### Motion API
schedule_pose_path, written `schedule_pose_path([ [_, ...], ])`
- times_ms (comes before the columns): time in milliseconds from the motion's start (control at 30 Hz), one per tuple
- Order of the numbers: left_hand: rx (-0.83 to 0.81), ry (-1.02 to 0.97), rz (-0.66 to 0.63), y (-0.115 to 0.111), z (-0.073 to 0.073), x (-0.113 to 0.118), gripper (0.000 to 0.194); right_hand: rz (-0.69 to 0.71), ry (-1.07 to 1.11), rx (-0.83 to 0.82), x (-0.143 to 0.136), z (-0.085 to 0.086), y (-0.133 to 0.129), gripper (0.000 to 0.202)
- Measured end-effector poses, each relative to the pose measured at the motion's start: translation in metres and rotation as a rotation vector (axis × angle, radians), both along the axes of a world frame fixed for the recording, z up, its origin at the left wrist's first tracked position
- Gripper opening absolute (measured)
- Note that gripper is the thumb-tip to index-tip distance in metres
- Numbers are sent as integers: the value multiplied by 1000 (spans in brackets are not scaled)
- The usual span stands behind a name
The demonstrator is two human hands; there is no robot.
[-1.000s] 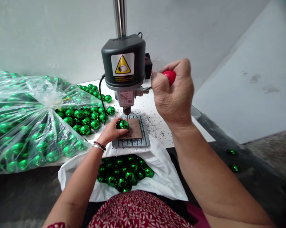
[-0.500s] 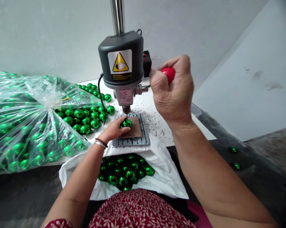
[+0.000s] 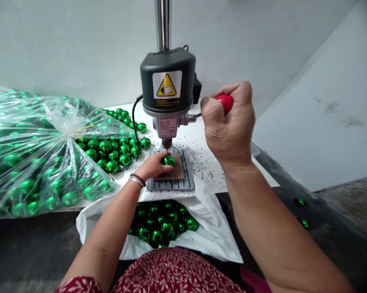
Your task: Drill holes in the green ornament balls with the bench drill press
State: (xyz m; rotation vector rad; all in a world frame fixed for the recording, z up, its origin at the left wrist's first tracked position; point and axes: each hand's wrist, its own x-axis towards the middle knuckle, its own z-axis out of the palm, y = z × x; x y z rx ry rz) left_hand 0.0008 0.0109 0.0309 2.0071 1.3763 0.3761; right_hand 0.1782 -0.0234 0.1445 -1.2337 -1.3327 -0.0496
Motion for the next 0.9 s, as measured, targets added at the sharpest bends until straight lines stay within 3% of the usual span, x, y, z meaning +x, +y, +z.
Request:
schedule_pose_path([
  [167, -77, -88, 17, 3, 1, 0, 63, -19, -7, 3, -1, -1, -3, 21],
  [433, -77, -164, 93, 0, -10, -1, 70, -13, 29, 10, -1, -2, -5, 17],
  [667, -74, -247, 69, -4, -16, -2, 58, -12, -8, 53, -1, -10, -14, 16],
  [900, -51, -264, 89, -3, -23, -2, 58, -42, -35, 106, -2, -15, -15, 15],
])
